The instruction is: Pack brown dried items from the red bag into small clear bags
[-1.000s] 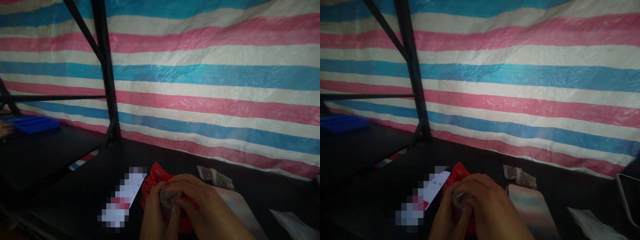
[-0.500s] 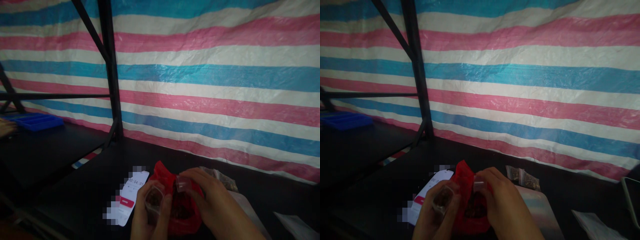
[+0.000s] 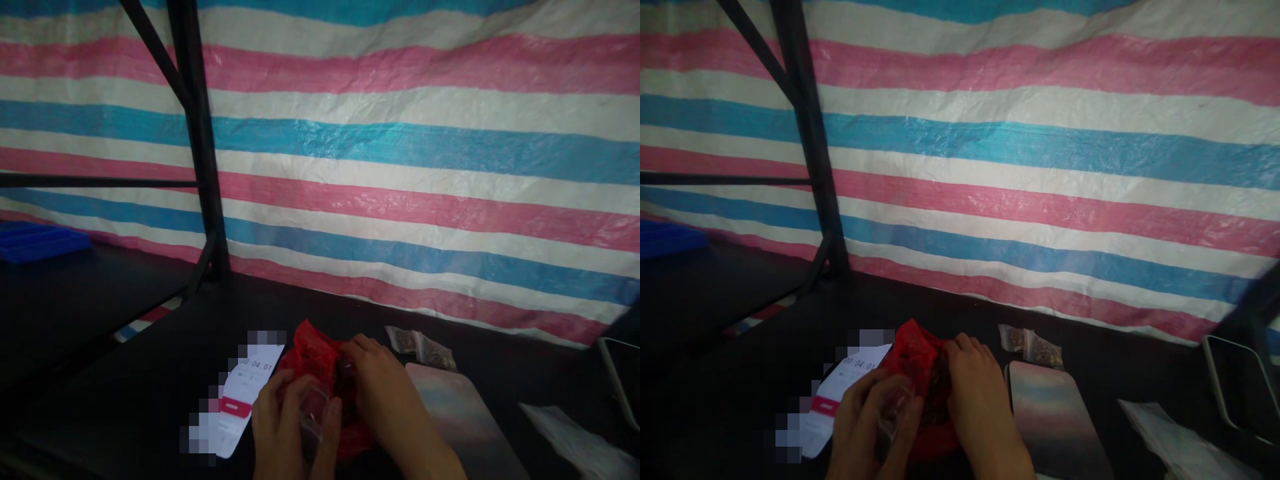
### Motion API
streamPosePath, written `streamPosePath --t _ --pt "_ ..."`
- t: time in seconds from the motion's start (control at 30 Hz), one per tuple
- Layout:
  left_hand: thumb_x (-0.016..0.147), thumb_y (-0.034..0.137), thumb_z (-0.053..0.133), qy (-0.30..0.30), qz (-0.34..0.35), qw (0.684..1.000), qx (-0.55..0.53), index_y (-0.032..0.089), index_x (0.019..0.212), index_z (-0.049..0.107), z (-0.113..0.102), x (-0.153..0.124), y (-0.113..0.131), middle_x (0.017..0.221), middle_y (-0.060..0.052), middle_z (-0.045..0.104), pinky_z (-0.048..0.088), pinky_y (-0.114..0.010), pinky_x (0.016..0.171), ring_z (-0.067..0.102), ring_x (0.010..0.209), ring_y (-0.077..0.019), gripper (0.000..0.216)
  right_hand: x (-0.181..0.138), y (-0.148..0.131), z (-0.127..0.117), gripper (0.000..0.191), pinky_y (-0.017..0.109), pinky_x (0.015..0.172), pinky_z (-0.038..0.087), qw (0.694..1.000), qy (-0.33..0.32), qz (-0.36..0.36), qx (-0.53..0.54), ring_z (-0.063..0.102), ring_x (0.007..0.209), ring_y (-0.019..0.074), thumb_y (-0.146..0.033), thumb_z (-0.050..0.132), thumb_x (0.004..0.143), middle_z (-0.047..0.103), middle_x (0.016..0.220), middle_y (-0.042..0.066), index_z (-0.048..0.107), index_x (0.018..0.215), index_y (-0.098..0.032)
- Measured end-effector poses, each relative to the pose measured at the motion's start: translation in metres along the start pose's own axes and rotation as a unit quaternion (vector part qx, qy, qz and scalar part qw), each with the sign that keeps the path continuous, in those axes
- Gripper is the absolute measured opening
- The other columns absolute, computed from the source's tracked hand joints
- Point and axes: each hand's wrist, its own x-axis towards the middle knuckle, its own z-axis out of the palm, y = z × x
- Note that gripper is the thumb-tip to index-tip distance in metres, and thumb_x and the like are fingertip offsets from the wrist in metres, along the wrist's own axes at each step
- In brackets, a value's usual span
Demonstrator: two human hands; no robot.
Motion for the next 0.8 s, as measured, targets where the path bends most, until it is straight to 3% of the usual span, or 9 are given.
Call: streamPosePath --t 0.1,0.2,0.37,0.53,0.67,0.8 --pt "0.092 0.076 0.05 -0.047 -0.028 0.998 0.022 0.024 0.102 0.072 0.004 0.006 -0.005 0.148 -0.017 0.052 0.042 -0.07 0.117 0.049 0.143 -0.0444 0.058 0.006 -0.002 0.002 0.055 0.039 0.103 0.049 1.0 -0.003 0.001 0.009 0.068 0.121 0.0305 0.009 0.045 0.084 0.075 0.126 0.014 0.077 0.121 -0.015" --pt "0.088 0.07 0.056 -0.086 -0.092 0.992 -0.003 0.024 0.105 0.07 0.0 0.014 0.001 0.127 -0.016 0.067 0.048 -0.065 0.11 0.061 0.126 -0.0426 0.051 0.008 -0.002 0.004 0.055 0.036 0.097 0.051 0.999 -0.008 -0.002 0.037 0.071 0.118 0.0294 0.01 0.048 0.08 0.077 0.123 0.013 0.078 0.118 -0.016" --pt "0.085 0.075 0.057 -0.134 -0.2 0.969 -0.055 0.022 0.113 0.065 -0.014 0.03 0.008 0.112 -0.013 0.074 0.055 -0.055 0.097 0.07 0.108 -0.0382 0.06 0.007 0.001 0.01 0.051 0.03 0.094 0.051 0.993 0.002 -0.025 0.114 0.075 0.115 0.0249 0.009 0.053 0.075 0.08 0.119 0.008 0.079 0.107 -0.019" --pt "0.085 0.07 0.065 -0.127 -0.262 0.945 -0.149 0.023 0.115 0.065 -0.021 0.038 0.004 0.113 -0.008 0.076 0.057 -0.044 0.095 0.07 0.112 -0.0333 0.056 0.003 0.001 0.017 0.05 0.021 0.084 0.054 0.963 -0.006 -0.06 0.263 0.079 0.105 0.0174 0.007 0.054 0.073 0.085 0.107 0.002 0.081 0.103 -0.023" --pt "0.085 0.073 0.068 -0.132 -0.265 0.936 -0.193 0.023 0.118 0.065 -0.022 0.038 -0.001 0.113 -0.008 0.076 0.06 -0.042 0.088 0.07 0.112 -0.033 0.06 0.001 0.002 0.02 0.053 0.025 0.09 0.057 0.913 -0.024 -0.048 0.405 0.081 0.103 0.0196 0.006 0.055 0.075 0.086 0.105 0.002 0.083 0.109 -0.023" --pt "0.085 0.076 0.065 -0.073 -0.153 0.98 -0.1 0.022 0.119 0.066 -0.02 0.037 -0.004 0.121 -0.011 0.072 0.057 -0.052 0.099 0.069 0.114 -0.0355 0.064 0.001 0.013 0.018 0.044 0.031 0.092 0.058 0.913 0.009 -0.009 0.407 0.08 0.1 0.0225 0.0 0.061 0.078 0.085 0.105 0.004 0.082 0.111 -0.02"
